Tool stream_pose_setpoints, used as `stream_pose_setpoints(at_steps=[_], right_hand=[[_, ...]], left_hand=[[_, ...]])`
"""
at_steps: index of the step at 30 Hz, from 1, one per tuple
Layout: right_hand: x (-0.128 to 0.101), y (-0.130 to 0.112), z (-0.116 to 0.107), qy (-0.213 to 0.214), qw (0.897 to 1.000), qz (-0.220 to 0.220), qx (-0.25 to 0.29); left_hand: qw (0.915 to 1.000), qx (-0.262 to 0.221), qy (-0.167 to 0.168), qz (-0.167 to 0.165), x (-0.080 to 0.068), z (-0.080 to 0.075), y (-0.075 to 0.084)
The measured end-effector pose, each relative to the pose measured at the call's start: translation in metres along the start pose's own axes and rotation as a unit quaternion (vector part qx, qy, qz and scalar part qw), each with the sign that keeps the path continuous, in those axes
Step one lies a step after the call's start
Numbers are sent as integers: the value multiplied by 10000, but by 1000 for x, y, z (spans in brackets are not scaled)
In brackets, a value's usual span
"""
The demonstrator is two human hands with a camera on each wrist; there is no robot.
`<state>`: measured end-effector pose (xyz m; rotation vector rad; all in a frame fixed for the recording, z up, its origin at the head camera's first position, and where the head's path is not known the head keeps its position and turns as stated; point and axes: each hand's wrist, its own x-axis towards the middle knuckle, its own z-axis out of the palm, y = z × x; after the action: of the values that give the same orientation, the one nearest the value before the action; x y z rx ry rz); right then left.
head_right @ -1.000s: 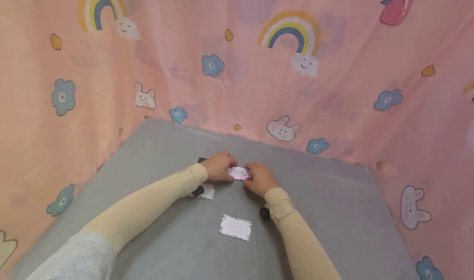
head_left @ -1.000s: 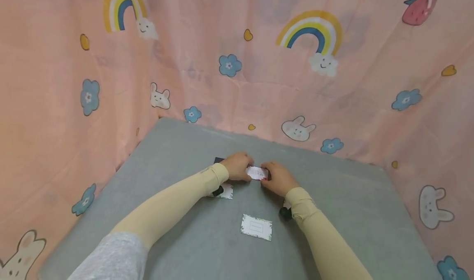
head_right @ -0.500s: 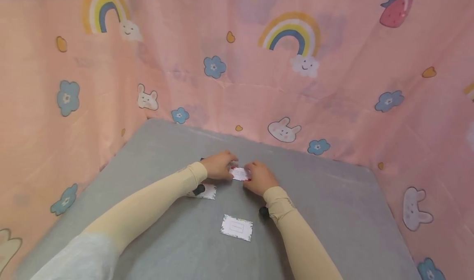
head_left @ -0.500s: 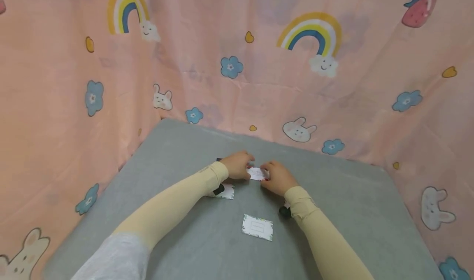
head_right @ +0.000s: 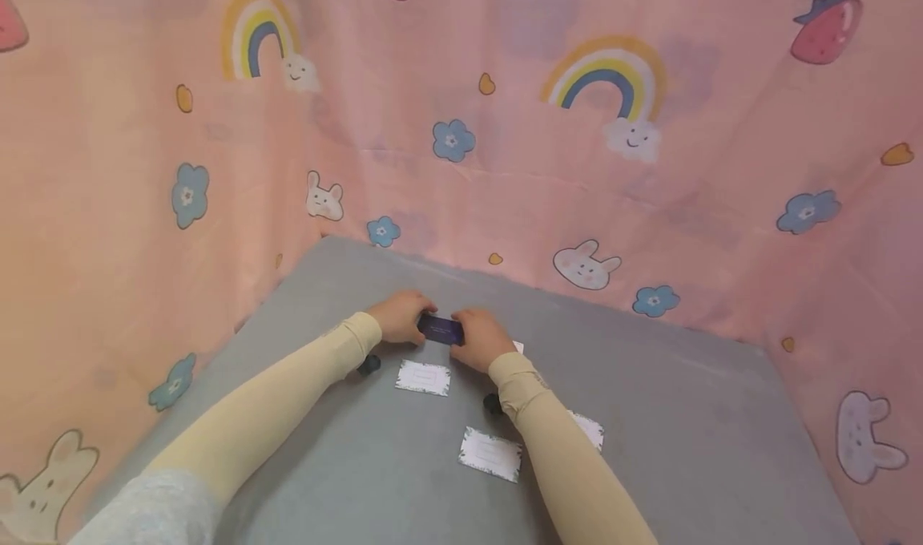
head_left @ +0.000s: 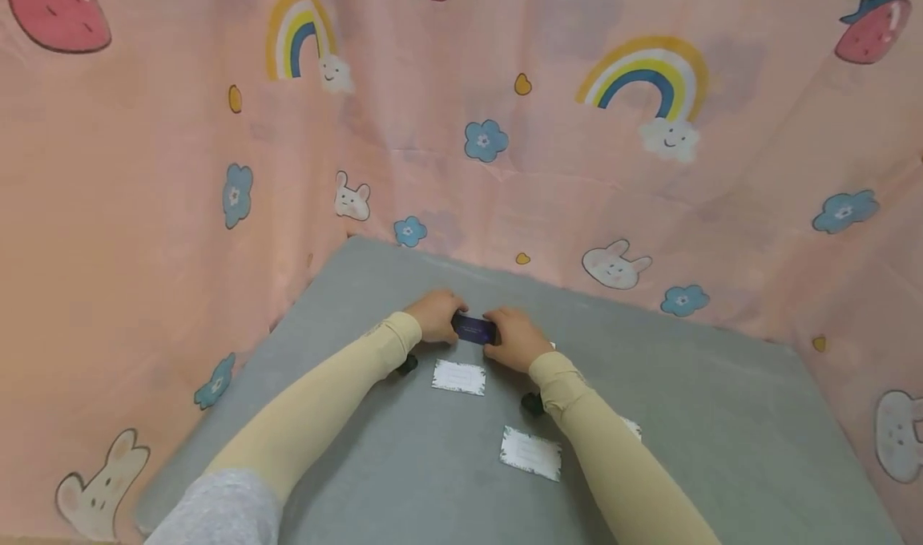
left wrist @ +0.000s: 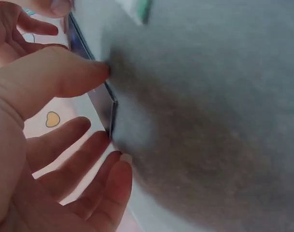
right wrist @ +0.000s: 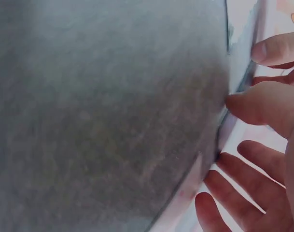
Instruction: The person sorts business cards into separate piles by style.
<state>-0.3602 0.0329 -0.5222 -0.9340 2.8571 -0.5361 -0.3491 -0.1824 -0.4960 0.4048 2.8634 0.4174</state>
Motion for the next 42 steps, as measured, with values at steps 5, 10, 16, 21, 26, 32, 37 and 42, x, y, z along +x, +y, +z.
stream_pose_setpoints(at_steps=[5,10,16,21,26,32,37,42], right_hand=[[0,0,7,80,9994,246,246],[-4,-4,7,179,9996,124,200],[-35,-12,2,348,9992,-62,166],[-53,-26,3,285,9988,-363,156],[-59,-42,11,85,9988,-470,-52],[-66,-41,14,67,9988,-464,-142],[-78,-28,7,23,9994,-349,-49],[-90,-7,-6,146,9992,-352,-121]], left_hand=[[9999,-69,82,131,2,9,-4],[9997,-158,197,45,-1,14,-10],[9969,-727,252,150,-29,11,-1],[9978,-518,-97,414,-53,8,12],[9988,-122,-279,391,-71,10,19],[9986,-77,-256,445,-77,14,28],[9965,264,-263,747,-70,20,40],[9949,299,-129,953,-56,29,57]])
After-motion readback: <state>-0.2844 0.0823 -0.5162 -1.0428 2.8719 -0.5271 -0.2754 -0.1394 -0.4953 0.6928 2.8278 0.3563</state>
